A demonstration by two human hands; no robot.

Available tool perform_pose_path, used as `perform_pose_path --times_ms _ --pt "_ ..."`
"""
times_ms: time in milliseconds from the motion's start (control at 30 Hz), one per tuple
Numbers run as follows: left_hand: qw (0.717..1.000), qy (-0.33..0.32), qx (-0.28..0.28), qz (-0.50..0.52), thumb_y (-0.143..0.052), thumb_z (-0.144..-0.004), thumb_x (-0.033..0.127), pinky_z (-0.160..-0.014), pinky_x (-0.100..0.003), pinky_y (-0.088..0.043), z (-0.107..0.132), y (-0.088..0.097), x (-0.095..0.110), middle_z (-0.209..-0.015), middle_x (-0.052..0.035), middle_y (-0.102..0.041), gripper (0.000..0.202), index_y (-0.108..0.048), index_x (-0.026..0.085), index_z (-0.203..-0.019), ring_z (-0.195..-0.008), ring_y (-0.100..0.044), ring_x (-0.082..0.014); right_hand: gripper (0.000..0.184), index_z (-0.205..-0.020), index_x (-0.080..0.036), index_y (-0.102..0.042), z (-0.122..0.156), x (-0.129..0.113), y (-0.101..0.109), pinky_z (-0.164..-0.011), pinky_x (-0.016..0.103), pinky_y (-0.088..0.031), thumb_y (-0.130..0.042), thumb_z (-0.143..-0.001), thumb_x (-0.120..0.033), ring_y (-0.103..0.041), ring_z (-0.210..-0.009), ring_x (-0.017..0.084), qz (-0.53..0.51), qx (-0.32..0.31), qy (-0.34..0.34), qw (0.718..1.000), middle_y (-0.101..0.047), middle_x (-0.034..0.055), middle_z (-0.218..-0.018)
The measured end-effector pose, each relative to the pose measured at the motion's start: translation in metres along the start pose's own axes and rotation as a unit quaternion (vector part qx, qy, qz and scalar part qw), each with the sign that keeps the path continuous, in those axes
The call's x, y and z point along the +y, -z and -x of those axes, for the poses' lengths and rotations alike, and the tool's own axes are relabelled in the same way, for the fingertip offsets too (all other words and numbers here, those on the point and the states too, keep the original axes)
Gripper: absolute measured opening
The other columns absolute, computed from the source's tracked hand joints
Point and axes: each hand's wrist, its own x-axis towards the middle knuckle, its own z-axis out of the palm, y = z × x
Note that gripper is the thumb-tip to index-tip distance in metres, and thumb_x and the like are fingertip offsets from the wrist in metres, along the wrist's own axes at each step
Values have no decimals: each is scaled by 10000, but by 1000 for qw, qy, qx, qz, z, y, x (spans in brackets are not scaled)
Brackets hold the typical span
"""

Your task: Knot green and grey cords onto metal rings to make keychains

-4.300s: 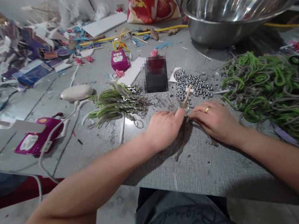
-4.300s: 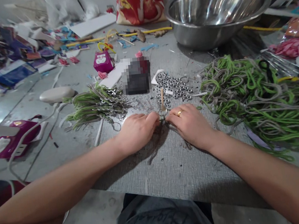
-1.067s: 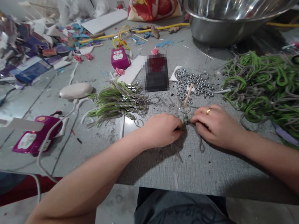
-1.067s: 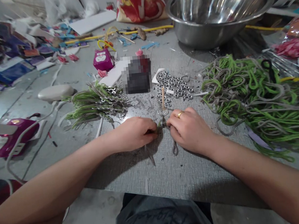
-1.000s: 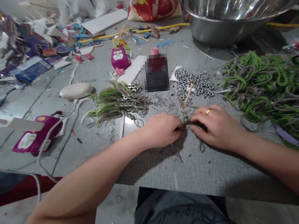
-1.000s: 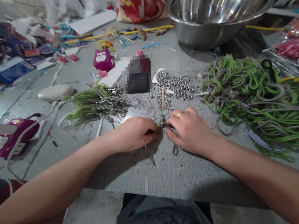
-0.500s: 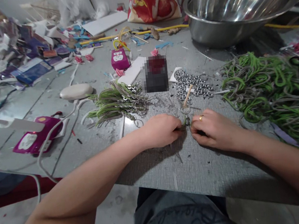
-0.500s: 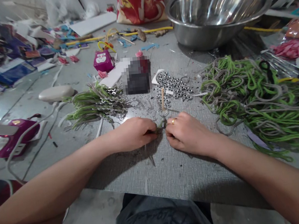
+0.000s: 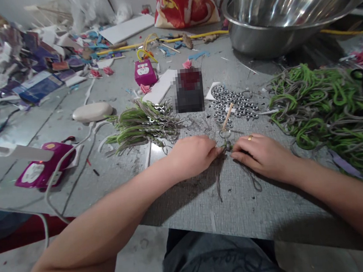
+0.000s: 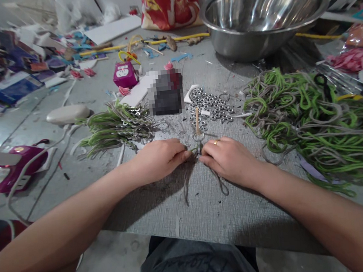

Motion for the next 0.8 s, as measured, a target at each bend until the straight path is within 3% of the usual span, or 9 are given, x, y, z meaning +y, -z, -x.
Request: perform_pose_path --times_ms 267,367,500,633,700,800 --pt "999 12 15 -35 -371 -867 311 -558 -266 -407 1 -4 -1 -795 -51 -611 280 -603 162 -817 -687 -586 -172 155 -806 -182 -541 3 6 -2 -595 290 -366 -445 -890 -270 -552 -580 159 52 -8 -32 998 -634 5 -665" --pt "999 25 13 -46 -403 -839 323 -552 -264 -411 3 -3 -2 -826 -47 -611 242 -591 170 -843 -696 -594 -177 234 -778 -181 -581 5 8 2 -614 302 -356 -441 -892 -329 -553 -593 157 85 -10 -18 996 -621 8 -656" --pt "995 55 24 -74 -404 -796 268 -553 -288 -427 6 -1 -5 -841 -55 -601 205 -567 169 -871 -720 -598 -206 399 -627 -190 -604 5 10 9 -638 321 -340 -423 -883 -437 -547 -649 163 124 36 -18 991 -630 38 -741" --pt "991 76 61 -97 -403 -767 181 -598 -316 -449 9 5 -10 -858 -74 -588 208 -562 153 -898 -794 -576 -232 439 -559 -188 -579 3 11 10 -656 345 -338 -431 -873 -456 -549 -697 190 147 61 -31 987 -650 48 -755" --pt "988 48 108 -99 -399 -742 96 -682 -338 -458 10 7 -10 -907 -85 -580 249 -571 142 -916 -864 -547 -236 394 -606 -186 -592 2 12 10 -659 348 -348 -432 -877 -423 -549 -706 198 150 86 -39 984 -649 58 -744" --pt "980 -45 176 -76 -373 -728 20 -810 -359 -439 8 4 -8 -1001 -97 -562 335 -590 129 -959 -917 -502 -220 271 -727 -184 -631 1 14 7 -683 345 -365 -458 -872 -335 -552 -735 197 127 117 -15 985 -655 64 -775"
